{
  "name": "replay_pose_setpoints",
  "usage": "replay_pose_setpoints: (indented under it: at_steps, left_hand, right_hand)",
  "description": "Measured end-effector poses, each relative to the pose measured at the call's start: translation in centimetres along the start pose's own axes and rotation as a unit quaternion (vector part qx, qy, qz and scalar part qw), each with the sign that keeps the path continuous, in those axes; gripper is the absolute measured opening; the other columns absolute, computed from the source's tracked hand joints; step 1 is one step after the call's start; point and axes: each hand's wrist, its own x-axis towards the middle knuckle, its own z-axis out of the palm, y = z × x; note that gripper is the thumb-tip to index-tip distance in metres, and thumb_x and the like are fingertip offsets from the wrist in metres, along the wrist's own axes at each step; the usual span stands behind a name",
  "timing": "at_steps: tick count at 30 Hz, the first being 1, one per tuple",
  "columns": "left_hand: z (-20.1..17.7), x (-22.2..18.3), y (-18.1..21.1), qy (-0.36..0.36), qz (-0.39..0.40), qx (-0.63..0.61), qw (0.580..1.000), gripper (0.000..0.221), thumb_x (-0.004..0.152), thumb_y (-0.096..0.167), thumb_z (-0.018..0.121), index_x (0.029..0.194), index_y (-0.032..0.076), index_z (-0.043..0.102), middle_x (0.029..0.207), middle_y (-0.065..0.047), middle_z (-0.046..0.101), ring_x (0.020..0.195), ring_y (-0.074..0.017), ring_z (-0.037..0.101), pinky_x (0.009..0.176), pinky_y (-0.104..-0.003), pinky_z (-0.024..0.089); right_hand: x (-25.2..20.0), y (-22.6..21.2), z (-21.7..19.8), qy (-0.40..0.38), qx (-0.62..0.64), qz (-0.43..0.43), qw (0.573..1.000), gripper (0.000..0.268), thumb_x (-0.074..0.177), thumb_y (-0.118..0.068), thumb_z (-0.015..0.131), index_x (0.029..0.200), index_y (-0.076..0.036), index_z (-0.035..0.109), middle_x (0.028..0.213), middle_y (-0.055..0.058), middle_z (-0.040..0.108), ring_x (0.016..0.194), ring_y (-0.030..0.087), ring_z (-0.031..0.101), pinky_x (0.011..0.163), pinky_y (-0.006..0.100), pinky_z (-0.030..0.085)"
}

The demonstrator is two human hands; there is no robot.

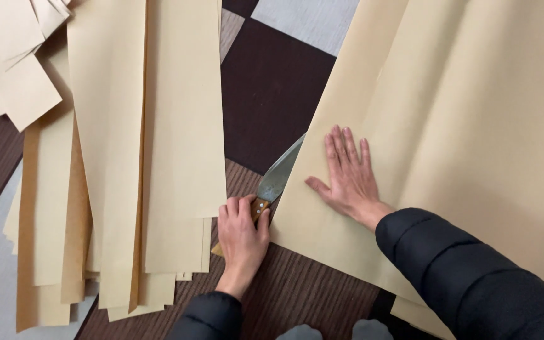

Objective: Cutting and folding large sheets of brown packaging paper into smaller pieces using a knife on the floor.

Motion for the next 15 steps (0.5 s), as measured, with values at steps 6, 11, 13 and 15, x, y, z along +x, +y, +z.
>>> replay_pose_setpoints:
  at_steps: [6,11,13,15]
  left_hand:
    - [1.5,3.5,1.2,-0.001,0.000,-0.004,1.000,0.047,0.089,0.029,0.090,0.130,0.014,0.073,0.114,-0.008,0.063,0.102,-0.0367,0.064,0.088,-0.049,0.055]
    - [1.7,6.1,1.9,0.007,0.030,0.023,0.999,0.046,0.092,0.034,0.087,0.130,0.015,0.071,0.115,-0.009,0.062,0.101,-0.0365,0.064,0.087,-0.049,0.054]
    - [1.0,6.4,3.1,0.010,0.043,0.040,0.998,0.046,0.092,0.035,0.086,0.130,0.014,0.071,0.115,-0.009,0.063,0.101,-0.0364,0.065,0.086,-0.049,0.054]
    - [0.1,6.3,4.7,0.061,0.150,0.149,0.976,0.040,0.096,0.031,0.079,0.132,0.014,0.071,0.121,-0.014,0.064,0.110,-0.0410,0.064,0.089,-0.049,0.052]
  right_hand:
    - [-0.1,0.2,0.4,-0.009,-0.018,0.006,1.000,0.117,0.105,-0.091,0.033,0.182,-0.004,0.022,0.192,0.023,0.015,0.177,0.043,0.011,0.139,0.070,0.006]
    - [0.0,-0.2,-0.4,-0.036,-0.031,0.013,0.999,0.116,0.106,-0.091,0.029,0.182,-0.004,0.021,0.192,0.022,0.014,0.178,0.042,0.009,0.139,0.069,0.005]
    - [0.1,0.0,-0.4,-0.041,-0.038,0.015,0.998,0.116,0.106,-0.091,0.031,0.182,-0.004,0.021,0.192,0.023,0.015,0.178,0.042,0.010,0.139,0.069,0.006]
    - [0.2,0.2,-0.1,-0.066,-0.036,0.016,0.997,0.114,0.108,-0.091,0.025,0.182,-0.004,0.017,0.192,0.022,0.010,0.178,0.042,0.005,0.139,0.070,0.003]
